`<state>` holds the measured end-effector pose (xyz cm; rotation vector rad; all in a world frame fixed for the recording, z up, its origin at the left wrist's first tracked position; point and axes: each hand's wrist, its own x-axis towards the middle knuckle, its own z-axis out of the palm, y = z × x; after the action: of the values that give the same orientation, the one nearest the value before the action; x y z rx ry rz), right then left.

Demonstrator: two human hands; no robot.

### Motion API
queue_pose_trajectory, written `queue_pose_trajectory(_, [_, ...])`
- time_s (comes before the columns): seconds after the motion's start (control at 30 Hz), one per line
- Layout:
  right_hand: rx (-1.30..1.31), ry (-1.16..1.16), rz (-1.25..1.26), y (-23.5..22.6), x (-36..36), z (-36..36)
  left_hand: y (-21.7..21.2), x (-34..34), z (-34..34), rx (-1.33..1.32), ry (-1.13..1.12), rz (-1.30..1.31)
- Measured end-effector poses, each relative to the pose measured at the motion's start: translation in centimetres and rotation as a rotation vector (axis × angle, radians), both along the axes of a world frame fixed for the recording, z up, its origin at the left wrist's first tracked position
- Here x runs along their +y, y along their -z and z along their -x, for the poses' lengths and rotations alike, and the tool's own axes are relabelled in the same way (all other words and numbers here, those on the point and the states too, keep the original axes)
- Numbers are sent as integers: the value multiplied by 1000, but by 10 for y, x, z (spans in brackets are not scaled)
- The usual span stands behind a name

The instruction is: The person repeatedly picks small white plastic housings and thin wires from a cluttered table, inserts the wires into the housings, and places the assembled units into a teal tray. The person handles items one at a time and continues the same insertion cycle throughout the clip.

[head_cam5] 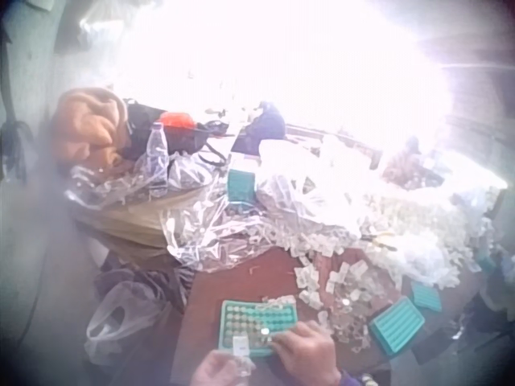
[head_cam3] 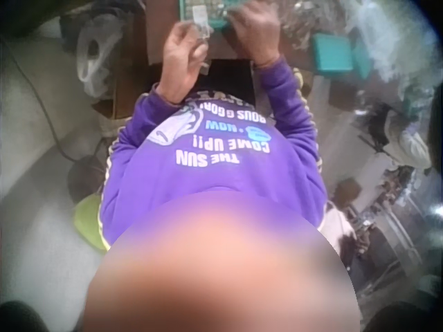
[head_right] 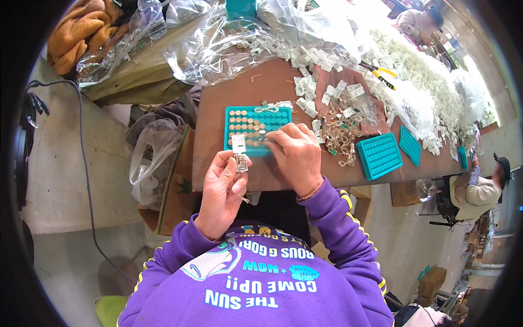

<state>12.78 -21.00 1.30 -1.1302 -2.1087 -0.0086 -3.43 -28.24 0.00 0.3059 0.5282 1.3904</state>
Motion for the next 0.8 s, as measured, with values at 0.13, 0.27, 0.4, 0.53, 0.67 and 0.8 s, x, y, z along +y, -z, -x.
queue_pose_trajectory(0.13, [285,-49,297,-18,-9,3,0,0,-1,49,12,4])
queue_pose_trajectory(0.27, [301,-174,234,-33,-30,10,2,2,-4,74,41,-60])
queue_pose_trajectory(0.4, [292,-174,159,-35,-35,17,3,0,-5,119,35,-84])
queue_pose_trajectory(0.53, [298,-230,307,-38,-35,11,3,-2,-5,112,29,-92])
queue_pose_trajectory(0.67, [271,-252,404,-42,-35,8,1,-4,-8,87,25,-65])
queue_pose_trajectory(0.8, [95,-231,104,-37,-40,11,-4,-6,-7,-29,14,-20])
